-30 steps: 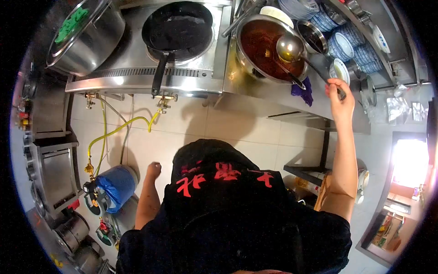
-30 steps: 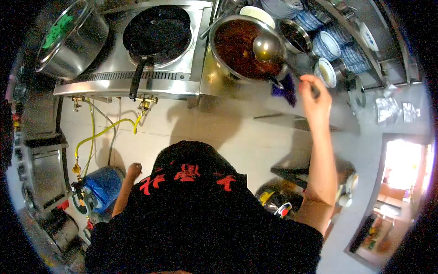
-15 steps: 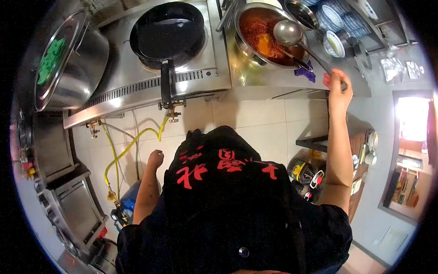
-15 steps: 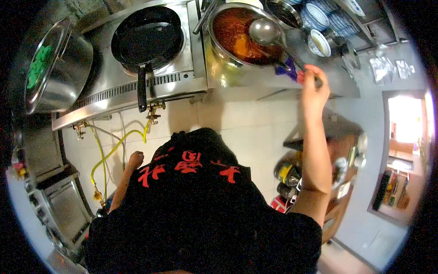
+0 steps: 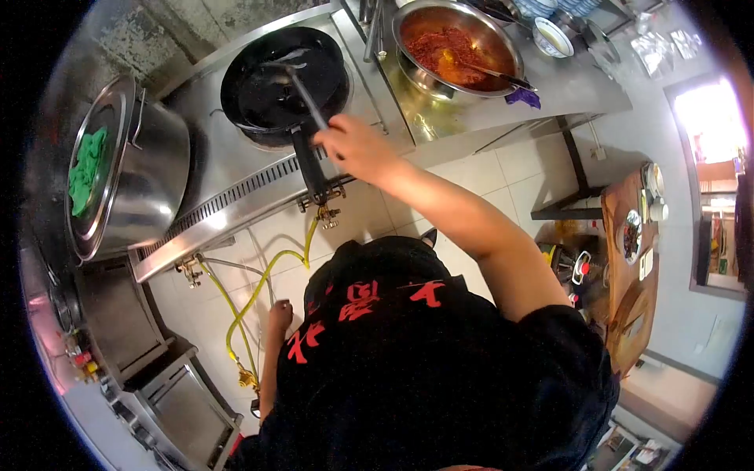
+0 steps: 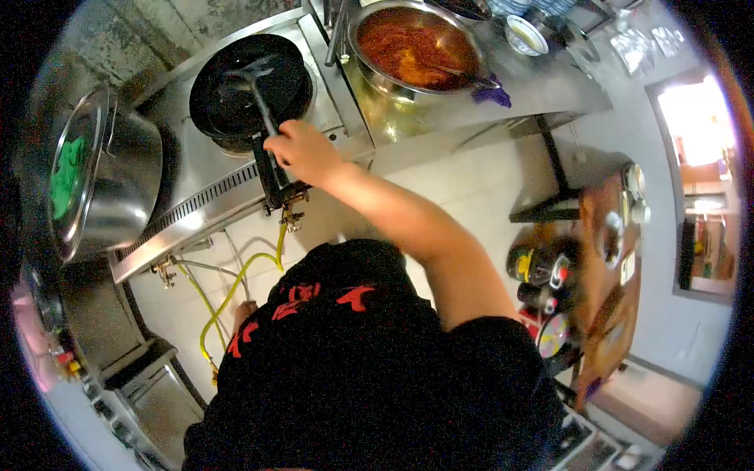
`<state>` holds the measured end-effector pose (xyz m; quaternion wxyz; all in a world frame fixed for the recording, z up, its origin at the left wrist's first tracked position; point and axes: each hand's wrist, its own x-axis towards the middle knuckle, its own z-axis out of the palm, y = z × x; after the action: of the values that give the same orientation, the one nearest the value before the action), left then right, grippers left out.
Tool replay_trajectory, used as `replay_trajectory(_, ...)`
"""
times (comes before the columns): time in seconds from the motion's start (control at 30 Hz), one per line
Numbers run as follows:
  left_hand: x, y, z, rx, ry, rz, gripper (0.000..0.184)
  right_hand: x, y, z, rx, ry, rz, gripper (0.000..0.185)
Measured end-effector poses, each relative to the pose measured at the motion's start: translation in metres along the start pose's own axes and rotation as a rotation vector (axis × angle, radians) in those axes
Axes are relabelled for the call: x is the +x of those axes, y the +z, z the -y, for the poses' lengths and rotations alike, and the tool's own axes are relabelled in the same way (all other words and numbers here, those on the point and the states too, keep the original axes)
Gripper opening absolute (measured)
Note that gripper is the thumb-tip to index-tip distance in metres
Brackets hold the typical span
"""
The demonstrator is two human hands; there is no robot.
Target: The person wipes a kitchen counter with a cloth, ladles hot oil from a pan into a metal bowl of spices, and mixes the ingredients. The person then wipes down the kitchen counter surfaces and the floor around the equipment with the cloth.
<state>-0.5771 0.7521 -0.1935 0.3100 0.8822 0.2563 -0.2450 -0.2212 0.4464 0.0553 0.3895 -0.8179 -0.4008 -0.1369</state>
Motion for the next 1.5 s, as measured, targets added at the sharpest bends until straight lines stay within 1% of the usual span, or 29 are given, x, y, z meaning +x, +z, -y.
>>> replay_trajectory(0.1,-0.039,0.015,0.033,-0.038,-0.041,0.046,0.033,0.003,0.031,-0.011,-0.283,-0.125,0.112,0.011)
replay_trajectory(0.2,-0.068,0.032,0.059,-0.051,-0.100,0.113,0.033,0.003,0.037,-0.018,-0.329,-0.174,0.171,0.008)
replay_trajectory(0.27,-0.076,0.039,0.071,-0.054,-0.123,0.143,0.033,0.004,0.038,-0.019,-0.352,-0.180,0.196,0.008)
replay_trajectory(0.4,-0.069,0.039,0.069,-0.057,-0.103,0.147,0.033,0.001,0.041,-0.025,-0.373,-0.217,0.217,0.007)
replay_trajectory(0.5,-0.046,0.031,0.060,-0.059,-0.042,0.134,0.033,-0.006,0.042,-0.029,-0.364,-0.182,0.249,0.014)
replay_trajectory(0.6,-0.020,0.015,0.049,-0.050,0.011,0.123,0.033,-0.016,0.041,-0.037,-0.351,-0.120,0.316,0.030)
replay_trajectory(0.67,-0.009,0.005,0.033,-0.044,0.018,0.148,0.033,-0.026,0.018,-0.033,-0.187,0.133,0.283,0.040)
replay_trajectory(0.73,-0.008,-0.003,0.020,-0.044,0.018,0.180,0.033,-0.052,0.000,-0.048,-0.177,0.227,0.180,0.044)
replay_trajectory(0.8,-0.010,-0.009,0.014,-0.022,0.024,0.209,0.033,-0.092,-0.032,-0.060,-0.417,0.238,0.030,0.045)
replay_trajectory(0.87,-0.012,-0.019,0.009,0.019,0.036,0.241,0.033,-0.159,-0.060,-0.078,-0.422,0.369,-0.161,0.048)
replay_trajectory(0.93,-0.011,-0.031,-0.004,0.074,0.054,0.267,0.033,-0.224,-0.085,-0.074,-0.406,0.843,-0.140,0.048)
replay_trajectory(1.0,-0.001,-0.040,-0.010,0.125,0.084,0.289,0.033,-0.312,-0.086,-0.072,-0.276,1.173,-0.294,0.044)
replay_trajectory(1.07,0.009,-0.049,-0.025,0.180,0.117,0.301,0.033,-0.411,-0.068,-0.065,-0.298,1.486,-0.240,0.044)
replay_trajectory(1.1,0.013,-0.053,-0.034,0.205,0.135,0.307,0.032,-0.441,-0.065,-0.050,-0.280,1.701,-0.057,0.044)
replay_trajectory(1.13,0.018,-0.055,-0.043,0.230,0.154,0.312,0.032,-0.484,-0.050,-0.040,-0.379,1.837,0.097,0.042)
replay_trajectory(1.2,0.028,-0.054,-0.065,0.265,0.184,0.315,0.032,-0.531,-0.048,-0.003,-0.285,1.942,0.275,0.041)
replay_trajectory(1.23,0.034,-0.054,-0.077,0.286,0.162,0.367,0.032,-0.544,-0.051,0.008,-0.264,1.951,0.439,0.040)
replay_trajectory(1.27,0.041,-0.047,-0.078,0.201,0.131,0.350,0.031,-0.551,-0.054,0.014,-0.243,1.949,0.603,0.038)
replay_trajectory(1.3,0.050,-0.035,-0.074,0.114,0.101,0.334,0.031,-0.555,-0.060,0.015,-0.198,1.930,0.583,0.037)
replay_trajectory(1.33,0.047,-0.027,-0.105,0.024,0.075,0.319,0.030,-0.558,-0.068,0.014,-0.156,1.910,0.562,0.035)
replay_trajectory(1.37,0.044,-0.025,-0.134,0.078,-0.038,0.343,0.029,-0.558,-0.076,0.011,-0.117,1.888,0.544,0.034)
replay_trajectory(1.4,0.051,-0.015,-0.134,0.038,-0.023,0.361,0.030,-0.554,-0.085,0.007,-0.137,1.831,0.512,0.034)
replay_trajectory(1.47,0.030,-0.013,-0.217,0.245,0.104,0.338,0.032,-0.539,-0.112,-0.018,-0.193,1.689,0.446,0.032)
replay_trajectory(1.5,0.038,-0.007,-0.213,0.213,0.149,0.353,0.035,-0.537,-0.121,-0.034,-0.210,1.628,0.368,0.031)
